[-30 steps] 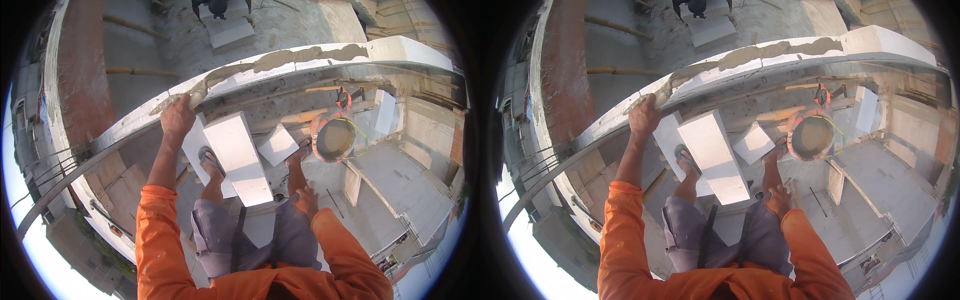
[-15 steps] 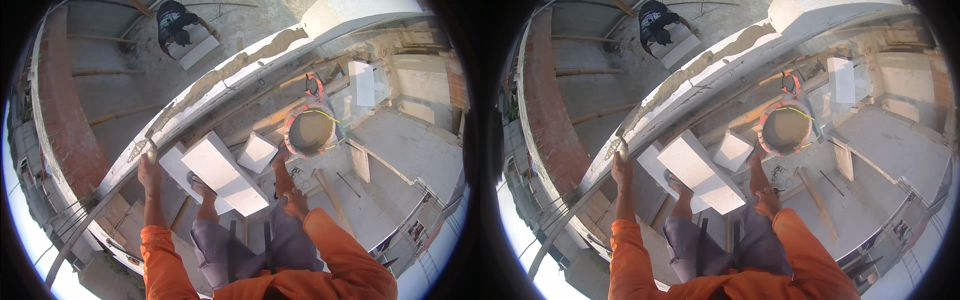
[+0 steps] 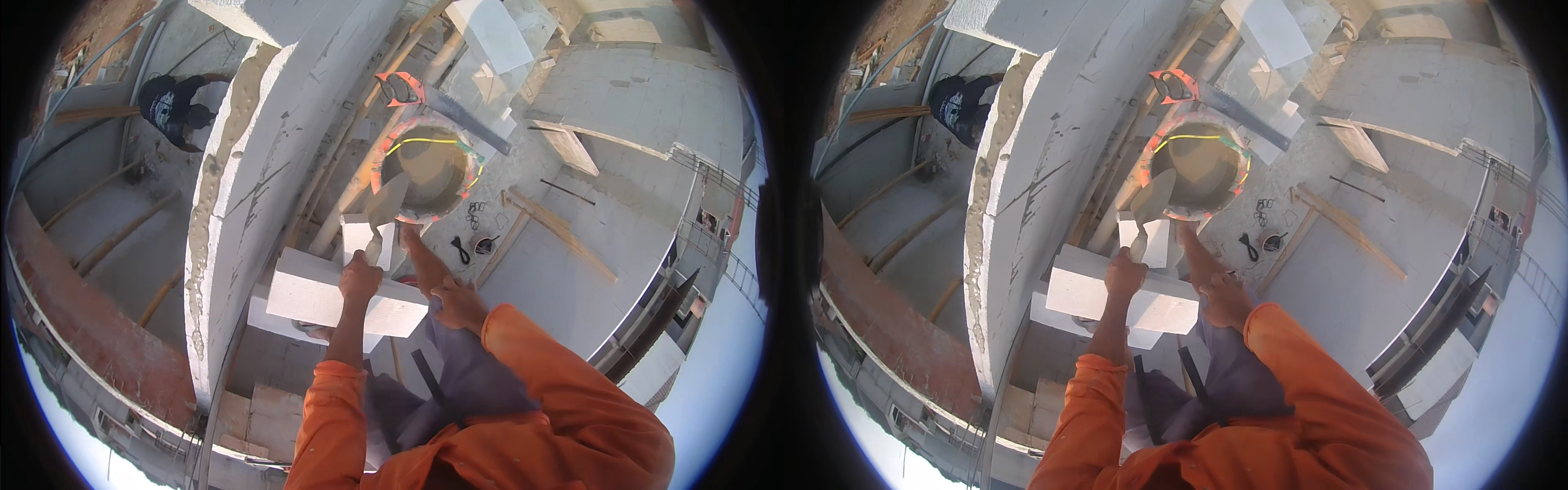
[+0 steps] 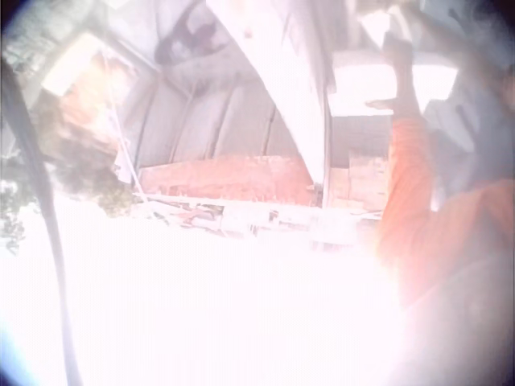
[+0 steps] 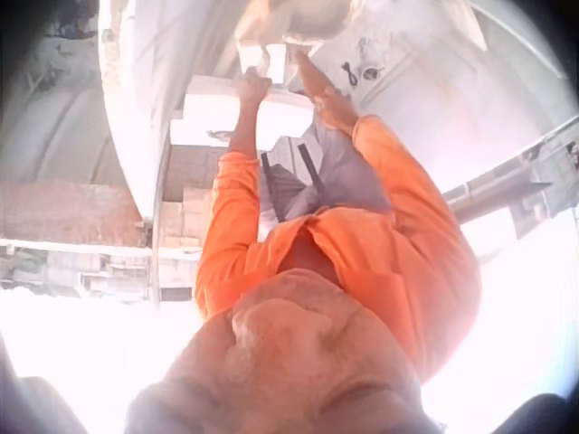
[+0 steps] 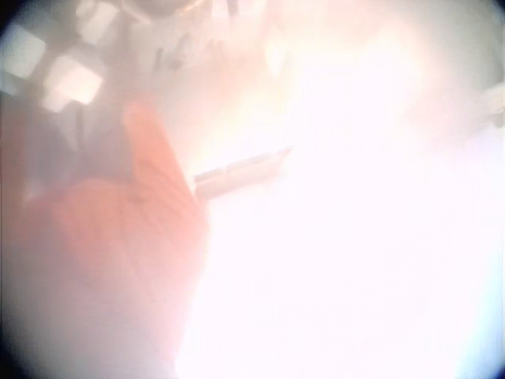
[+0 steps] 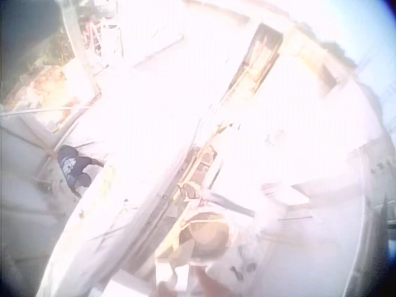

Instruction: The person spreads mortar along the top of a wall with a trowel, positions white blocks on the mortar, and taps the blocks with a hammer to level them.

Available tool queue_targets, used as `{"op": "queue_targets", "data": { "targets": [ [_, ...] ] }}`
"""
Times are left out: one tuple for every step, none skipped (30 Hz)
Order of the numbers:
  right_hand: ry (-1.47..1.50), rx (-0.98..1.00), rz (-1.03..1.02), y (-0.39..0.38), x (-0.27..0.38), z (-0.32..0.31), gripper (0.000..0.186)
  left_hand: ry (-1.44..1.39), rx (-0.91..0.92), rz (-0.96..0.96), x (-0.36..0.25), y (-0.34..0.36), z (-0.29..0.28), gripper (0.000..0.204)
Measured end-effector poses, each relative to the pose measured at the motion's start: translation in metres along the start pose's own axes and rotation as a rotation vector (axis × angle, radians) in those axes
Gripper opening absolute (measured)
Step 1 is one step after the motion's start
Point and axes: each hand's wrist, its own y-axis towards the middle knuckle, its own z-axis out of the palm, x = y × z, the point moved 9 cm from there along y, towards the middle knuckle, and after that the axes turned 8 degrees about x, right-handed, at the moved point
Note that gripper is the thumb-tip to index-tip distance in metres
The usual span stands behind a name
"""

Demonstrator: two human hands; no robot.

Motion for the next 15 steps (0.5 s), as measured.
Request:
{"op": "queue_targets", "data": {
  "targets": [
    [0.009,0.008,-0.002,0.0,-0.003,0.001,0.055,-0.049,0.08,-0.013,-0.02,0.025,0.03,0.037],
    [0.013,0.014,-0.003,0.001,-0.008,-0.001,0.055,-0.116,0.094,-0.049,-0.035,0.049,0.053,0.044],
    [0.037,0.009,0.003,0.0,-0.012,-0.004,0.056,-0.184,0.113,-0.085,-0.05,0.069,0.075,0.052],
    [0.063,0.007,0.009,0.0,-0.016,-0.005,0.056,-0.211,0.067,-0.134,-0.062,0.085,0.091,0.047],
    [0.085,0.004,0.013,0.002,-0.018,-0.005,0.057,-0.241,0.017,-0.185,-0.07,0.097,0.103,0.043],
    [0.108,0.001,0.001,0.002,-0.02,-0.004,0.057,-0.273,-0.033,-0.236,-0.079,0.107,0.113,0.04],
    [0.123,0.016,0.013,0.004,-0.026,-0.004,0.057,-0.241,0.021,-0.207,-0.092,0.12,0.128,0.039],
    [0.133,0.035,0.018,0.003,-0.026,-0.008,0.057,-0.212,0.071,-0.184,-0.1,0.132,0.139,0.039],
    [0.142,0.051,0.018,0.003,-0.026,-0.012,0.057,-0.184,0.114,-0.162,-0.102,0.142,0.148,0.038],
    [0.142,0.05,-0.027,0.005,-0.009,-0.019,0.057,-0.182,0.059,-0.135,-0.076,0.162,0.147,0.041],
    [0.143,0.027,-0.014,0.002,-0.017,-0.02,0.057,-0.262,0.152,-0.118,-0.083,0.159,0.16,0.042],
    [0.137,0.003,-0.01,0.001,-0.022,-0.02,0.057,-0.345,0.237,-0.105,-0.087,0.153,0.168,0.044],
    [0.124,-0.022,-0.015,0.0,-0.024,-0.021,0.057,-0.45,0.285,-0.075,-0.088,0.143,0.171,0.042],
    [0.118,-0.03,-0.017,0.001,-0.027,-0.02,0.057,-0.552,0.335,-0.05,-0.091,0.133,0.169,0.04],
    [0.111,-0.041,-0.011,0.002,-0.032,-0.018,0.057,-0.671,0.362,0.001,-0.095,0.115,0.166,0.036]
  ]
}}
